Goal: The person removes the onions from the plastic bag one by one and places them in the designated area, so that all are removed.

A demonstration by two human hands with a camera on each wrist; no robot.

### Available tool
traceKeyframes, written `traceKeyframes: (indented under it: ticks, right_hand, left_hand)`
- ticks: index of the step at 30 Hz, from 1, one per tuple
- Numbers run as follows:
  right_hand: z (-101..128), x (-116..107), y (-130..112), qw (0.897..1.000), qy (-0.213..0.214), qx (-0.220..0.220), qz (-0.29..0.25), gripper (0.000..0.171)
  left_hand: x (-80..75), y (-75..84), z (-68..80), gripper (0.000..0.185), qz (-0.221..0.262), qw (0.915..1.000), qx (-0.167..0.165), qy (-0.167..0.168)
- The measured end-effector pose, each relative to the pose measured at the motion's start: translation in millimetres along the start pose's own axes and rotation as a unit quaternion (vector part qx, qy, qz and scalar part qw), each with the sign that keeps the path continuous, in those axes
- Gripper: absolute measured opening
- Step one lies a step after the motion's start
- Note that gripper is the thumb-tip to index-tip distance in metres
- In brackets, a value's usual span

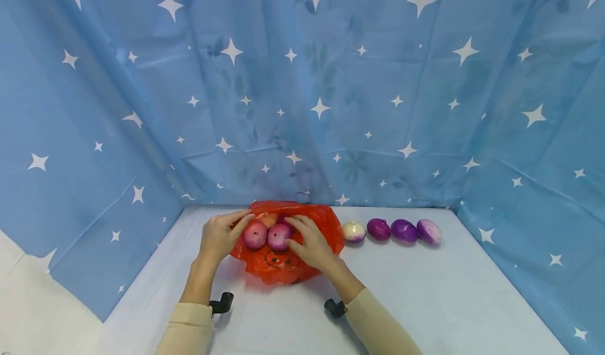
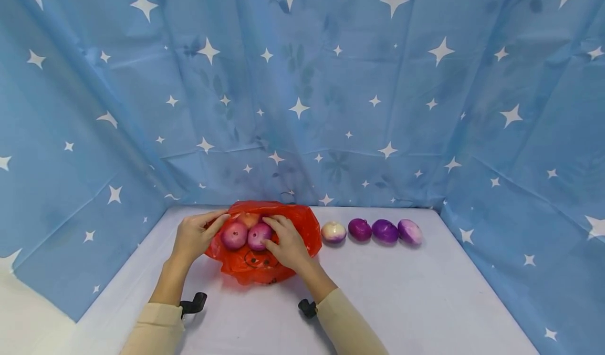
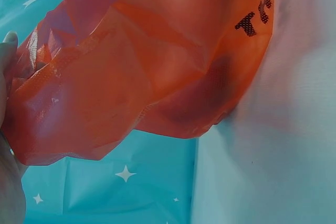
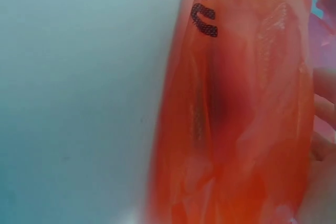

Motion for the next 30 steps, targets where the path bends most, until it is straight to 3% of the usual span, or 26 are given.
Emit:
traceKeyframes:
  ticks: [10, 19, 30]
  right_hand:
    - [-17, 18, 4, 0.998, -0.057, 0.01, 0.025, 0.06]
    - [-20, 43, 9, 0.989, -0.13, 0.031, 0.066, 0.068]
    - [-18, 53, 13, 0.983, -0.143, 0.031, 0.111, 0.066]
  left_hand:
    - [-0.1, 0.0, -1.2, 0.025, 0.004, 1.0, 0.003, -0.001]
    - [0.4, 1.2, 0.2, 0.024, 0.003, 1.0, 0.005, 0.003]
    - [1.1, 1.9, 0.0, 0.024, 0.002, 1.0, 0.008, 0.005]
Point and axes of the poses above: each hand's wrist, its own z-axis away from the middle knuckle, its own x-axis out of the palm, y = z × x, the point moved 9 cm from there along -z, towards the middle knuckle, and after that the axes turned 8 degrees about -x, right-handed, at the moved point
